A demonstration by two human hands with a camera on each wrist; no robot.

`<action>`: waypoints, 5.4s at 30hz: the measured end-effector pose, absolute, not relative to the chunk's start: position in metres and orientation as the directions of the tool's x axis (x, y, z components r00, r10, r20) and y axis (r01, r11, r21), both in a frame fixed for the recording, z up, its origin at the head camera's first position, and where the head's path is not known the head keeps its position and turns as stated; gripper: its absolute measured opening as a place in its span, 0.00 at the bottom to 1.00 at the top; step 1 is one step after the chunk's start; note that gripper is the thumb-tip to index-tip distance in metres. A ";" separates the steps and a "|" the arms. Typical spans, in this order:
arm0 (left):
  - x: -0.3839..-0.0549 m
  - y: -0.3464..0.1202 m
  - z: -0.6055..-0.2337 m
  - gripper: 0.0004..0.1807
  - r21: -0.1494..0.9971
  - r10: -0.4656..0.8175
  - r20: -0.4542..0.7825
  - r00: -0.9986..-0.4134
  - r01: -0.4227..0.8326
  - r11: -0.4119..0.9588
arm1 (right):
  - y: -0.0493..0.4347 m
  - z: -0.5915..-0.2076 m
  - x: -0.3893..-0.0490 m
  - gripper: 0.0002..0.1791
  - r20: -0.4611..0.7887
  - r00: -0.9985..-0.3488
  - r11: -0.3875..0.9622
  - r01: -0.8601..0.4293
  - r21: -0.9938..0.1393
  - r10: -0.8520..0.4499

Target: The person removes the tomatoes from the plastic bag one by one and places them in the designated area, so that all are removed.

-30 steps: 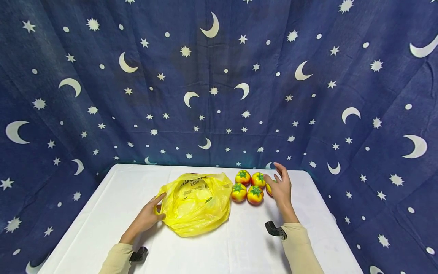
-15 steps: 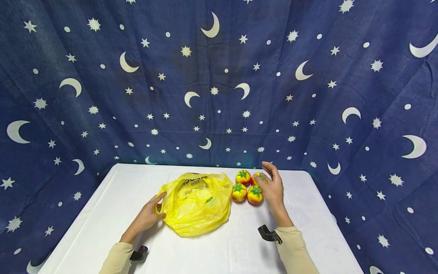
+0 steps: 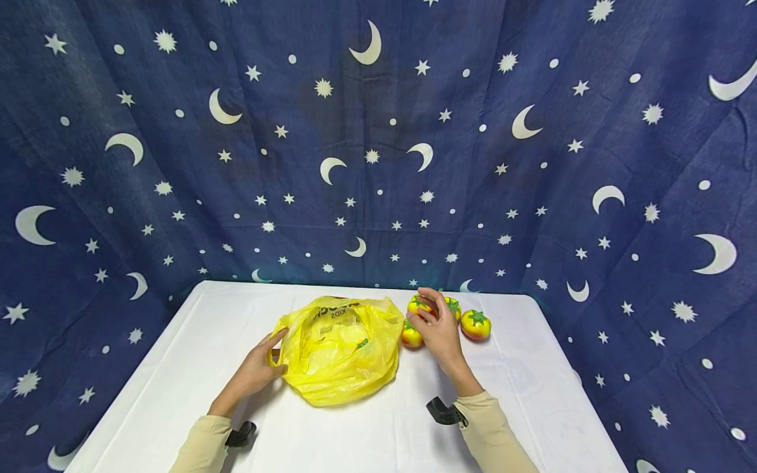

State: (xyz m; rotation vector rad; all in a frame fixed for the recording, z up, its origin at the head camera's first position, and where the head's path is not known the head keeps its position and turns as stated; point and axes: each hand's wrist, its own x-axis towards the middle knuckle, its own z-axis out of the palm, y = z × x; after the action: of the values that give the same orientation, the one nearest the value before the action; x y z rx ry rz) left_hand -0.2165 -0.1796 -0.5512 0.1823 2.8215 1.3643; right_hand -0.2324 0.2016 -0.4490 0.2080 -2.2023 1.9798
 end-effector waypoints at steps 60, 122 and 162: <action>-0.213 -0.180 -0.553 0.46 0.781 0.118 0.058 -0.991 0.118 0.613 | 0.119 -0.501 -0.257 0.28 -0.041 -0.968 0.692 -0.146 -0.707 -0.247; -0.211 -0.172 -0.557 0.46 0.788 0.121 0.057 -0.991 0.119 0.605 | 0.127 -0.527 -0.236 0.39 -0.094 -0.939 0.715 -0.184 -0.675 -0.331; -0.212 -0.173 -0.552 0.47 0.788 0.106 0.014 -0.994 0.077 0.611 | 0.119 -0.491 -0.235 0.41 0.085 -0.979 0.479 -0.166 -0.862 -0.185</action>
State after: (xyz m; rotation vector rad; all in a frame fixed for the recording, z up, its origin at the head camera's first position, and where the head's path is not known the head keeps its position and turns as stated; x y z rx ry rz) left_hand -0.2124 -0.1733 -0.5525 0.1584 2.7889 1.3615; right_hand -0.2354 0.1195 -0.4914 0.3226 -2.7188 1.5803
